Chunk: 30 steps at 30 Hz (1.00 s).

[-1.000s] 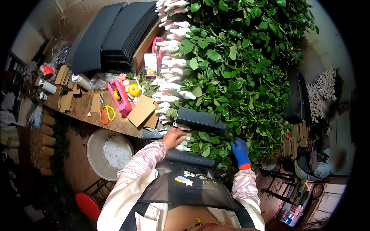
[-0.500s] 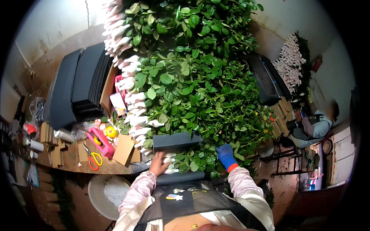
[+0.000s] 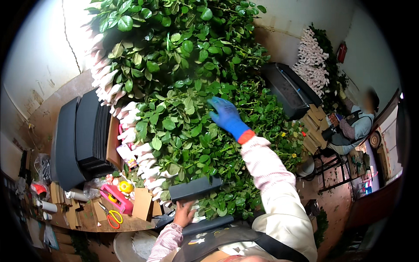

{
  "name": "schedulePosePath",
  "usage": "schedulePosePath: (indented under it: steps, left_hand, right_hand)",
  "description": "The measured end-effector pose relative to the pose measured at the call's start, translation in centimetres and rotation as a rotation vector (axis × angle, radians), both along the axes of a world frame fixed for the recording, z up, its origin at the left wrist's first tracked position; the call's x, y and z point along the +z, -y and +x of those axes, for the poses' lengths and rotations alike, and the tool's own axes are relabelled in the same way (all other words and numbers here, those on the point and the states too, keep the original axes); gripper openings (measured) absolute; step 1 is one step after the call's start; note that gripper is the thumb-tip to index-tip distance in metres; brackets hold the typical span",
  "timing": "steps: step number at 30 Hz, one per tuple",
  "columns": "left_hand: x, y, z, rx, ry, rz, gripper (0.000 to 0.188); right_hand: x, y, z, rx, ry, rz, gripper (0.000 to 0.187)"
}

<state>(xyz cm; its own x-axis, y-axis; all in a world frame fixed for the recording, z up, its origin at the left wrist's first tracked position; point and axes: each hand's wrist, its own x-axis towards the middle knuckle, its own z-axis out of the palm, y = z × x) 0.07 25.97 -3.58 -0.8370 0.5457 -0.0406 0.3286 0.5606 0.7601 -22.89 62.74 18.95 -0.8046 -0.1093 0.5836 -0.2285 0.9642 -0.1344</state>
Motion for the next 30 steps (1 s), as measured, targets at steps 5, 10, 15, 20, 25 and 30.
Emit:
schedulePosePath:
  steps: [5, 10, 15, 20, 25, 30]
  left_hand:
    - [0.3, 0.1, 0.2, 0.068, 0.052, 0.009, 0.047]
    - [0.2, -0.2, 0.3, 0.052, 0.062, 0.059, 0.047]
    - [-0.1, 0.3, 0.8, 0.091, 0.033, 0.054, 0.046]
    - [0.4, -0.6, -0.3, 0.016, 0.047, 0.073, 0.045]
    - [-0.2, 0.2, 0.5, 0.075, 0.013, 0.082, 0.046]
    - [-1.3, -0.1, 0.2, 0.028, 0.037, 0.088, 0.048]
  right_hand:
    - [-3.9, 1.9, -1.6, -0.119, 0.298, 0.225, 0.042]
    - [-2.0, -0.2, 1.2, -0.013, 0.333, 0.26, 0.041]
    - [6.1, 1.2, -3.4, -0.045, 0.253, 0.059, 0.041]
    - [0.2, -1.5, -11.5, -0.021, -0.016, 0.248, 0.045]
    - [2.5, 4.7, -10.0, 0.065, -0.138, -0.087, 0.018]
    - [7.7, 2.3, -0.3, 0.153, -0.314, 0.136, 0.031]
